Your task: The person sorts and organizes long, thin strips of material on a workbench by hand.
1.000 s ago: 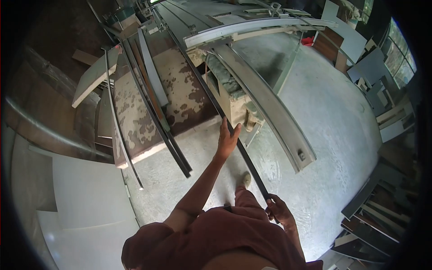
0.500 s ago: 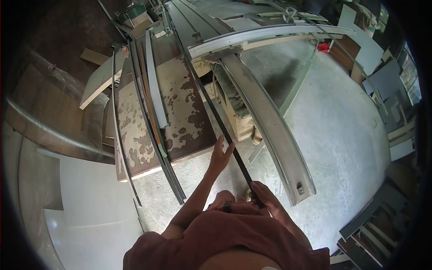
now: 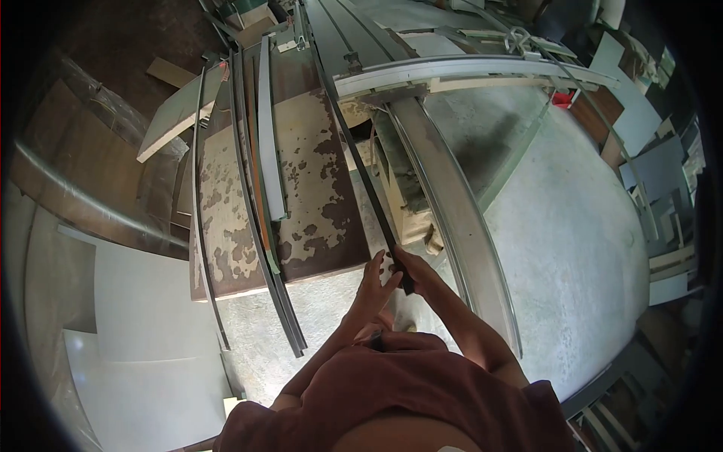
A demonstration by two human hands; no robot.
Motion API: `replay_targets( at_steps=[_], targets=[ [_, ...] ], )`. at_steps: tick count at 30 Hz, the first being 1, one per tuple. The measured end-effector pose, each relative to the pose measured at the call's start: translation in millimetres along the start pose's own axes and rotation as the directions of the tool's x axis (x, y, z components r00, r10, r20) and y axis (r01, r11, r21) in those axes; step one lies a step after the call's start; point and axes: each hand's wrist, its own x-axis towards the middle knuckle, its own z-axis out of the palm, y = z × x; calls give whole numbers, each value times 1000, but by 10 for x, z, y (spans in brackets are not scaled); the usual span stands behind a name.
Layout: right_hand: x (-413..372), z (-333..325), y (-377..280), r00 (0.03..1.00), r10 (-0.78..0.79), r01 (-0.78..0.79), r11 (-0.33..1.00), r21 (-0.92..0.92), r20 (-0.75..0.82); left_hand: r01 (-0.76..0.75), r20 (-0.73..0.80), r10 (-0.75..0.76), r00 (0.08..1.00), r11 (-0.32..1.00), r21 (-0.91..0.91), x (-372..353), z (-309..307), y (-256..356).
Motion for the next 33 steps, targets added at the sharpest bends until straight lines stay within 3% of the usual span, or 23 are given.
replay_targets(
  at_steps=[2,5,8,10,14,16,18,23,29,33],
  targets=[
    [289,28,-107,995,13,-15,1000,26,98,-42,-33,42,999,999,15,111,6,-50],
    [619,173,-313,995,17,-21,999,39,98,-3,-76,3,997,1000,-8,325,-62,-69],
    [1004,286,-500,991,23,-29,999,44,131,-93,-131,96,987,995,31,621,-192,-136],
    [1251,391,-597,991,53,-68,990,122,121,97,-89,-111,990,984,-149,792,-311,-172],
    [1750,513,-715,981,49,-79,985,155,190,46,-166,-99,981,953,-298,1165,-489,-291],
    [1820,709,-857,985,90,-115,979,166,149,30,-190,-82,978,963,-266,1336,-617,-300],
    [1948,811,-961,988,19,-39,991,127,152,32,-204,-89,975,963,-268,1489,-729,-320],
    [2483,838,-1138,985,9,-37,987,155,173,54,-231,-125,965,955,-293,1855,-900,-317],
    [2983,936,-1487,989,-36,21,994,106,141,28,-212,-124,969,912,-409,2440,-1041,-422],
    [3298,1017,-1683,997,-32,30,999,36,65,49,-289,-217,932,869,-493,2819,-1125,-441]
  ],
)
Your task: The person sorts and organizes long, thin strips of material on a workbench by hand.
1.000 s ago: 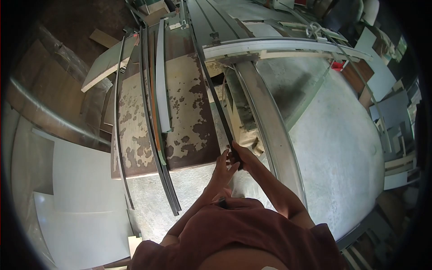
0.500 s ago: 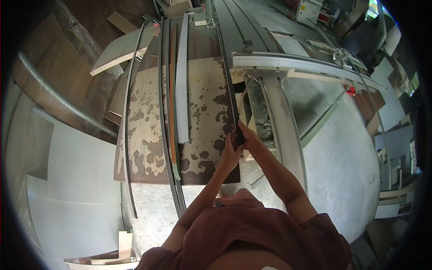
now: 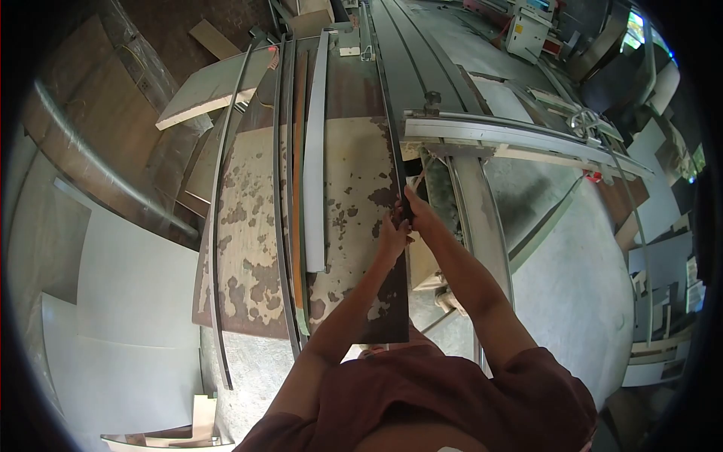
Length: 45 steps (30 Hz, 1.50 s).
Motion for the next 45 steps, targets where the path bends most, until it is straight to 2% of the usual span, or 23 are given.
replay_targets(
  at_steps=[2,4,7,9,13,15,16,17,18,22,24,27,31,33,37,42,45],
  targets=[
    [87,38,-65,1000,15,-14,999,31,-17,68,-17,-68,998,997,-23,168,-10,-70],
    [252,16,-155,999,22,-21,998,59,-27,159,37,-158,987,987,-21,332,-26,12],
    [582,-19,-262,999,19,-19,1000,-1,-42,176,10,-176,984,983,-45,578,13,81],
    [724,-22,-329,999,48,-47,999,-19,14,194,-3,-194,981,981,10,776,-14,46],
    [725,60,-527,988,76,-70,996,-52,134,215,-45,-216,975,976,-32,1116,-114,23],
    [800,66,-584,995,92,-85,982,-171,33,209,-75,-213,974,976,-54,1241,-124,119],
    [885,56,-602,995,92,-85,982,-166,37,229,-84,-228,970,973,9,1325,-120,168],
    [971,39,-617,996,70,-57,969,-239,47,250,-94,-243,965,966,71,1403,-112,207],
    [1043,27,-645,997,49,-29,950,-311,58,252,-95,-244,965,965,75,1504,-113,180],
    [1405,35,-783,999,22,-6,920,-393,35,233,-77,-227,971,969,83,1860,-144,112],
    [1565,40,-852,996,27,14,881,-472,80,214,-55,-209,976,970,117,2005,-174,89],
    [1782,97,-903,1000,-15,25,871,-491,24,207,-35,-204,978,966,157,2248,-204,58],
    [2177,128,-1010,1000,-23,12,841,-541,-15,259,-74,-251,965,959,114,2543,-211,104],
    [2280,210,-1097,998,28,-49,895,-444,-54,267,-78,-259,963,956,120,2704,-217,122],
    [2458,369,-1271,989,-11,-71,843,-534,-150,309,-91,-300,950,944,115,3036,-247,142],
    [2624,514,-1428,986,-62,-37,818,-574,-152,357,-139,-344,929,930,85,3361,-274,197],
    [2733,596,-1465,978,-114,-15,797,-604,-175,396,-88,-390,917,916,61,3556,-328,174]
  ],
)
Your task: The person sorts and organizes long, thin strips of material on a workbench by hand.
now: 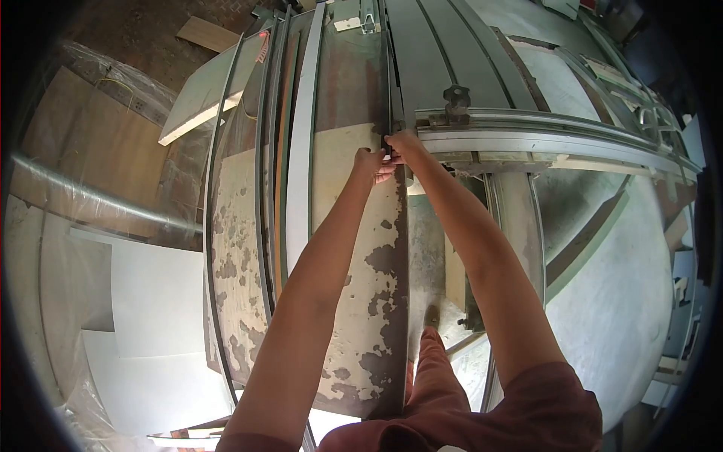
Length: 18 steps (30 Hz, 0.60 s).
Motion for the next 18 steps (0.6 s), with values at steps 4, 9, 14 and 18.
replay_targets(
  at_steps=[4,9,14,18],
  targets=[
    [268,99,-31,995,-56,47,993,-105,-84,0,-22,0,1000,1000,25,104,-21,97],
    [690,178,-6,980,-140,123,985,-124,-140,1,-14,-1,1000,1000,14,204,7,192],
    [788,173,-64,975,-153,152,988,-17,-163,-20,-112,25,993,999,51,257,155,315],
    [547,103,-278,968,-153,148,988,-41,-197,-33,-140,44,989,996,84,343,187,382]
  ],
)
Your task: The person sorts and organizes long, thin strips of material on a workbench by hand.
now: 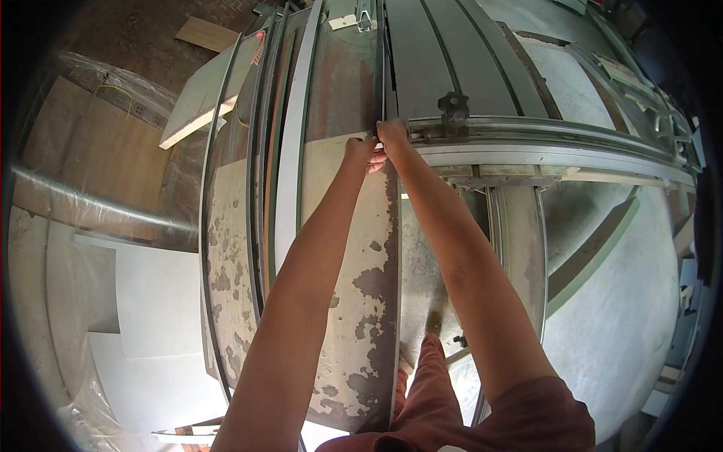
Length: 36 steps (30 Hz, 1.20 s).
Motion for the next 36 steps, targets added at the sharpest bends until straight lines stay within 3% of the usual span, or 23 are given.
replay_targets(
  at_steps=[5,7,11,14,16,17,18,20,23,24,28,33,35,36],
  targets=[
    [94,19,-185,998,30,-32,999,-36,-61,31,61,-27,998,998,-61,230,-21,104],
    [128,-8,-283,995,95,-93,994,49,-41,54,51,-51,997,996,-76,301,-28,166],
    [205,-23,-435,991,115,-116,993,-12,-64,76,42,-71,997,988,-134,354,-17,348],
    [485,82,-437,996,83,-79,992,97,-35,72,74,-59,996,979,-189,411,-39,463],
    [616,116,-480,995,89,-89,996,2,-44,70,102,-50,994,975,-209,441,-37,532],
    [732,133,-455,1000,-19,19,994,-105,1,54,101,-34,994,976,-210,456,-26,573],
    [728,114,-497,1000,-22,22,994,-106,0,37,102,-15,995,977,-212,467,-6,625],
    [726,66,-608,998,57,-57,993,106,-4,29,97,-8,995,976,-217,475,19,724],
    [691,-23,-754,999,33,-26,975,220,-25,33,124,-4,992,970,-239,532,29,858],
    [767,-11,-759,999,33,-26,975,221,-27,39,149,0,989,966,-256,534,32,907],
    [883,-82,-914,1000,-3,4,964,267,-7,15,-9,-17,1000,979,-205,360,199,1146],
    [769,-296,-1126,989,-108,73,951,300,104,37,120,-4,993,961,-272,344,192,1321],
    [654,-404,-1254,958,-16,-154,811,564,285,44,140,-4,990,957,-287,291,192,1372],
    [614,-456,-1298,958,-22,-150,810,567,286,26,169,18,986,967,-253,213,212,1389]
  ],
)
